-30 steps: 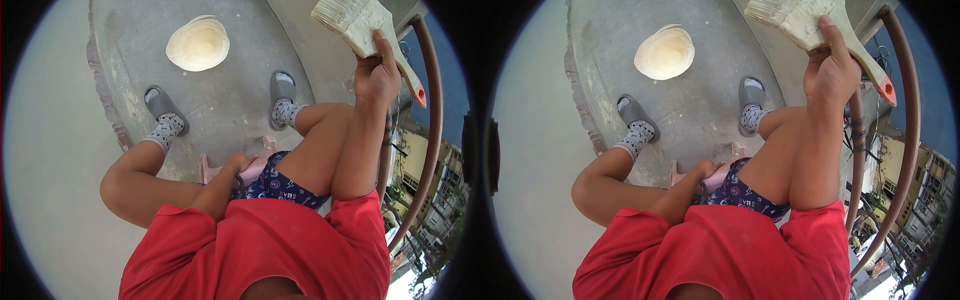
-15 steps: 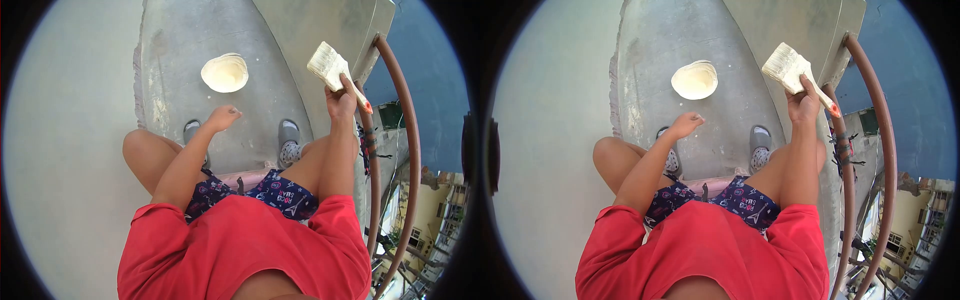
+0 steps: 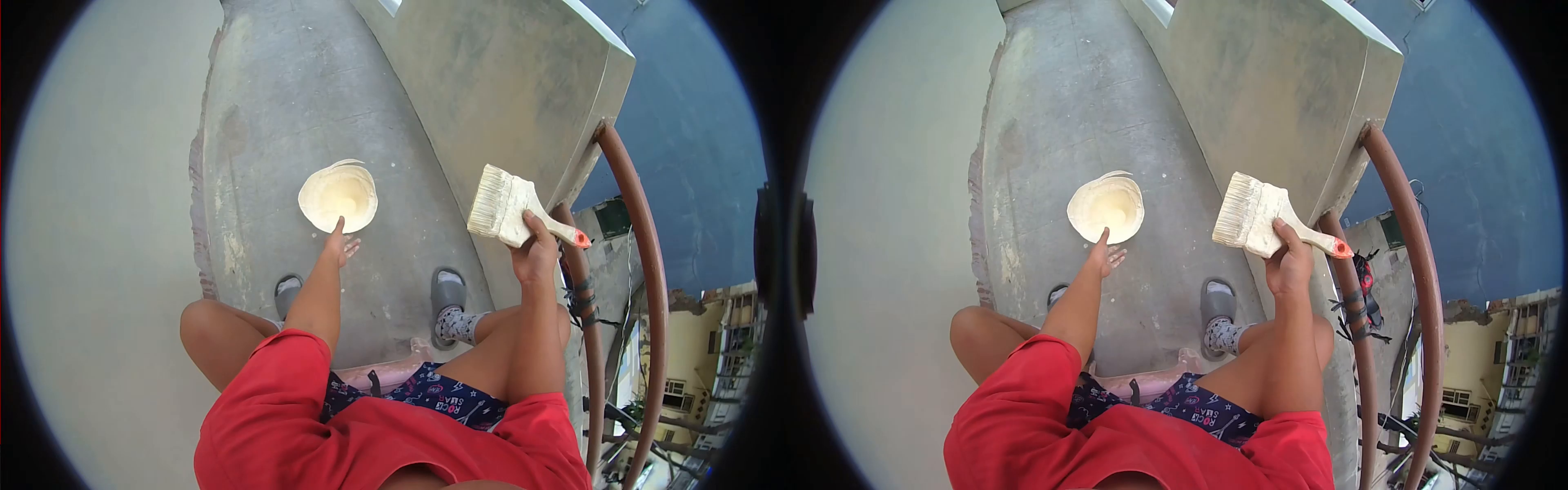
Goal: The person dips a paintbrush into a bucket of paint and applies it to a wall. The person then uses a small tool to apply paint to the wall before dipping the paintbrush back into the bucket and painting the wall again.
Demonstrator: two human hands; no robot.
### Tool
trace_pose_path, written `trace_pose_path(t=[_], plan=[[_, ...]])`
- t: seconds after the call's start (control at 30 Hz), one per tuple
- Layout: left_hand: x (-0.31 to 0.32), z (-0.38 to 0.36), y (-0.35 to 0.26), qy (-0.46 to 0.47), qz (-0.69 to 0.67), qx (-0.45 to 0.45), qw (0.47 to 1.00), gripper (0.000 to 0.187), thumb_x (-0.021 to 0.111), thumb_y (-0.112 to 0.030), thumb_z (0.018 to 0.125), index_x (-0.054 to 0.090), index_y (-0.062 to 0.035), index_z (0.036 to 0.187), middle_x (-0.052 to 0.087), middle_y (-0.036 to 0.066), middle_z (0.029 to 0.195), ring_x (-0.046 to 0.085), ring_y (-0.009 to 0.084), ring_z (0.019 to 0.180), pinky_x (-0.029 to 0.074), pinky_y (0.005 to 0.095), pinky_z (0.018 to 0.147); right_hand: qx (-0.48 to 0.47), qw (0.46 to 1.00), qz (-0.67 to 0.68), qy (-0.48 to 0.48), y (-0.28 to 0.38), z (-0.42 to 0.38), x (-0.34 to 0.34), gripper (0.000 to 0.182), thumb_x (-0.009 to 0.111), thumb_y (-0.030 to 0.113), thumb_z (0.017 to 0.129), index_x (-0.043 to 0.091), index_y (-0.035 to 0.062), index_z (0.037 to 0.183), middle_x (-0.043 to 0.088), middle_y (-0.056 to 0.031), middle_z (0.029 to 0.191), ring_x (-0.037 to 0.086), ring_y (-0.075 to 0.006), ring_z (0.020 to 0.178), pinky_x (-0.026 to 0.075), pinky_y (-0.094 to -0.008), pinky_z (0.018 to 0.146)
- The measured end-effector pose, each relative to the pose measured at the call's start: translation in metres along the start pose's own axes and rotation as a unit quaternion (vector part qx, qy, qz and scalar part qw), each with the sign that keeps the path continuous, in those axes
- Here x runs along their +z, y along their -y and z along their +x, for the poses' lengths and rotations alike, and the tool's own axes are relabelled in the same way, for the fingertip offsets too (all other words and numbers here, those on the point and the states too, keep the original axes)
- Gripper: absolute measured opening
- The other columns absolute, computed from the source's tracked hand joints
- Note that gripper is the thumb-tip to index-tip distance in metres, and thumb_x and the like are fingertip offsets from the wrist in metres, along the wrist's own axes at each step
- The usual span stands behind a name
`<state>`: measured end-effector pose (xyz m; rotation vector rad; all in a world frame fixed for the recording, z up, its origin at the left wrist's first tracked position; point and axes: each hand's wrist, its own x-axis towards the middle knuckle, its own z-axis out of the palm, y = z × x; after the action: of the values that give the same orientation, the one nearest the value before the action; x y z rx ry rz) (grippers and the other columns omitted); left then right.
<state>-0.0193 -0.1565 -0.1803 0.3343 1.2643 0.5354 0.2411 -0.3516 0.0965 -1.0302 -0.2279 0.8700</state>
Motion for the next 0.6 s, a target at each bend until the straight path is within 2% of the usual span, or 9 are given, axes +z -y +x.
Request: trace_pose_path(t=[0.03,0.07,0.1,0.23,0.3,0.4,0.53,0.6], plan=[[-0.001,0.010,-0.004,-0.007,-0.018,0.004,1.000,0.072,0.056,-0.051,0.083,0.030,-0.0088,0.135,0.042,0.018,0.131,0.057,0.0265,0.098,0.047,0.0368,0.080,-0.007,1.000,0.001,-0.001,0.000,0.001,-0.001,0.038,0.057,0.007,0.081,0.048,-0.0035,0.117,0.057,-0.0116,0.112,0.058,-0.0234,0.101,0.049,-0.0399,0.083],[-0.004,0.019,-0.007,0.002,-0.011,-0.010,1.000,0.058,0.046,-0.045,0.090,0.030,-0.0081,0.133,0.043,0.018,0.129,0.054,0.0264,0.104,0.045,0.0377,0.083,-0.007,1.000,-0.005,-0.005,-0.001,0.001,-0.001,0.038,0.058,0.006,0.080,0.048,-0.0038,0.115,0.057,-0.0114,0.111,0.059,-0.0229,0.099,0.050,-0.0392,0.082],[-0.005,0.025,-0.006,0.006,-0.008,-0.007,1.000,0.058,0.046,-0.045,0.090,0.030,-0.0081,0.133,0.043,0.018,0.129,0.054,0.0264,0.104,0.045,0.0377,0.083,-0.006,1.000,-0.009,-0.010,-0.001,0.001,0.000,0.037,0.058,0.005,0.080,0.049,-0.0041,0.114,0.058,-0.0112,0.109,0.059,-0.0225,0.098,0.050,-0.0385,0.081],[-0.013,0.029,-0.001,-0.003,0.018,-0.012,1.000,0.037,0.034,-0.025,0.097,0.034,-0.0069,0.129,0.050,0.013,0.124,0.057,0.0249,0.100,0.046,0.0365,0.079,-0.026,0.999,-0.005,-0.022,-0.003,0.005,0.005,0.036,0.059,0.002,0.079,0.048,-0.0069,0.112,0.058,-0.0122,0.108,0.060,-0.0219,0.096,0.051,-0.0373,0.080],[-0.018,0.035,0.001,-0.040,0.003,-0.020,0.999,0.031,0.039,-0.020,0.095,0.040,-0.0067,0.123,0.058,0.013,0.113,0.062,0.0255,0.090,0.047,0.0367,0.077,-0.023,1.000,0.008,-0.007,-0.004,0.003,0.007,0.036,0.058,0.000,0.079,0.048,-0.0077,0.112,0.057,-0.0130,0.108,0.059,-0.0224,0.097,0.050,-0.0363,0.083],[-0.025,0.043,-0.001,-0.035,0.037,-0.024,0.998,0.028,0.036,-0.012,0.093,0.041,-0.0053,0.120,0.059,0.012,0.108,0.063,0.0256,0.088,0.048,0.0362,0.076,-0.031,0.999,-0.005,-0.017,-0.004,0.005,0.006,0.036,0.059,-0.001,0.078,0.048,-0.0076,0.112,0.058,-0.0136,0.109,0.059,-0.0225,0.096,0.050,-0.0337,0.083],[-0.033,0.037,0.011,-0.047,0.071,0.000,0.996,0.025,0.035,-0.008,0.093,0.040,-0.0033,0.117,0.058,0.013,0.107,0.062,0.0249,0.092,0.047,0.0361,0.077,-0.028,1.000,-0.007,-0.009,-0.003,0.006,0.004,0.036,0.060,0.000,0.078,0.049,-0.0073,0.112,0.058,-0.0129,0.107,0.060,-0.0218,0.095,0.050,-0.0340,0.082],[-0.036,0.024,0.027,-0.038,0.076,-0.016,0.996,0.024,0.035,-0.006,0.093,0.041,-0.0021,0.115,0.058,0.013,0.104,0.062,0.0248,0.091,0.048,0.0361,0.078,-0.028,0.999,-0.014,-0.009,0.000,0.005,0.006,0.036,0.061,0.001,0.078,0.049,-0.0070,0.111,0.059,-0.0115,0.105,0.060,-0.0210,0.094,0.050,-0.0345,0.082]])
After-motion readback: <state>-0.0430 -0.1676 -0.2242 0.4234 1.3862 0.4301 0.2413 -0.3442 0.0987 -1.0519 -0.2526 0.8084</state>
